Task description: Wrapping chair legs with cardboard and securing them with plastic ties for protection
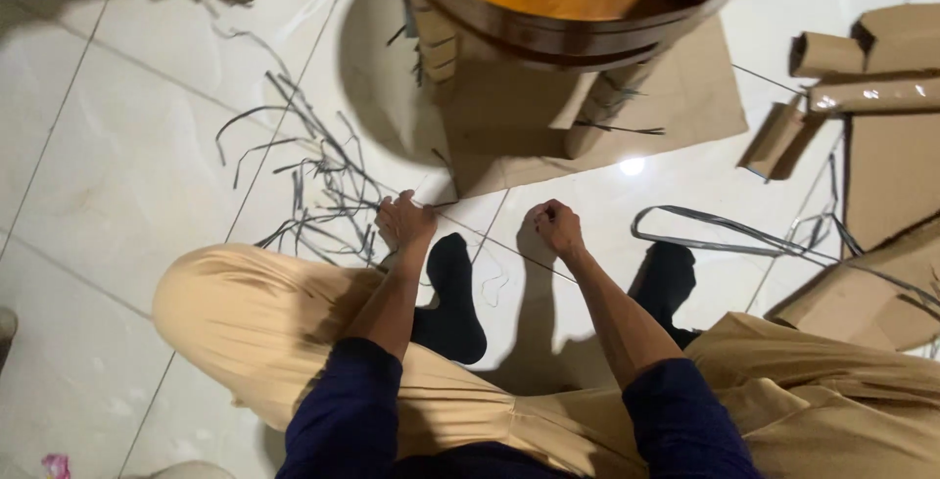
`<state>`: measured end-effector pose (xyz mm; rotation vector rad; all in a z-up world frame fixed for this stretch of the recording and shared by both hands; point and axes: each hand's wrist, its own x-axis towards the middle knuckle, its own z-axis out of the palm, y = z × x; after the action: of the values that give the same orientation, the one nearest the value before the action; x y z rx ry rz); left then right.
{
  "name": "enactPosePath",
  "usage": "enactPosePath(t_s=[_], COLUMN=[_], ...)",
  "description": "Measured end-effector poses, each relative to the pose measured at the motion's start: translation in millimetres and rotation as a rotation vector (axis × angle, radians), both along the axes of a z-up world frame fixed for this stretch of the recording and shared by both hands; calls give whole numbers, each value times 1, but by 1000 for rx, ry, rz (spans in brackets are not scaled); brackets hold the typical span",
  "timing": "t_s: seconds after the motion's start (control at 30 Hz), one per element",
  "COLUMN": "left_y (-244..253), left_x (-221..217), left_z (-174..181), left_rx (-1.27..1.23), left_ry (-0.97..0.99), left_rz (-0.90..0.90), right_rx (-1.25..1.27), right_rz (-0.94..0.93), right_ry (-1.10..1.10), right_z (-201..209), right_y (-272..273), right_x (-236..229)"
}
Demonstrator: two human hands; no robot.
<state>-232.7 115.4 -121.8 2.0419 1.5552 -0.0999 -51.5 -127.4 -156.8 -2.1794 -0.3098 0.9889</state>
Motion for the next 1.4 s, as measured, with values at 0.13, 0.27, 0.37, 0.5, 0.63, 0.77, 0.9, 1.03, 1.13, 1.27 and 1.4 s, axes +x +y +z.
enactPosePath(t_s=[0.13, 0.27, 0.37, 0.5, 0.63, 0.77, 0.9, 1.03, 1.13, 1.27, 1.4], left_y=[-12, 16, 32, 24, 23, -30, -12, -52, -110, -160, -172], left_x=[-2, -21, -13, -7, 38, 95, 81, 80, 83, 64, 44], left_z=[106, -14, -64, -15, -12, 126, 9, -13, 37, 48, 23], left_rx=[-154, -203, -204, -214, -151, -44, -277, -316, -356, -415, -547], left_ry=[-78, 22, 66, -74, -273, -833, -845, -294, -315, -416, -311], left_rz=[318, 395, 475, 547, 699, 464, 858, 580, 349, 164, 68], right_rx=[-98, -157, -157, -185, -147, -111, -137, -18, 102, 325, 447], right_rz=[52, 54, 34, 24, 52, 32, 67, 30, -90, -281, -356], right_ry=[-20, -9, -4, -14, -36, -19, -35, 6, 228, 585, 520], right_z=[16, 6, 32, 17, 16, 28, 43, 22, 54, 134, 125], right_y=[-4, -18, -20, -26, -26, -20, -12, -14, 2, 28, 33], right_x=[-9, -11, -13, -10, -10, -17, -19, -16, -27, -22, -9])
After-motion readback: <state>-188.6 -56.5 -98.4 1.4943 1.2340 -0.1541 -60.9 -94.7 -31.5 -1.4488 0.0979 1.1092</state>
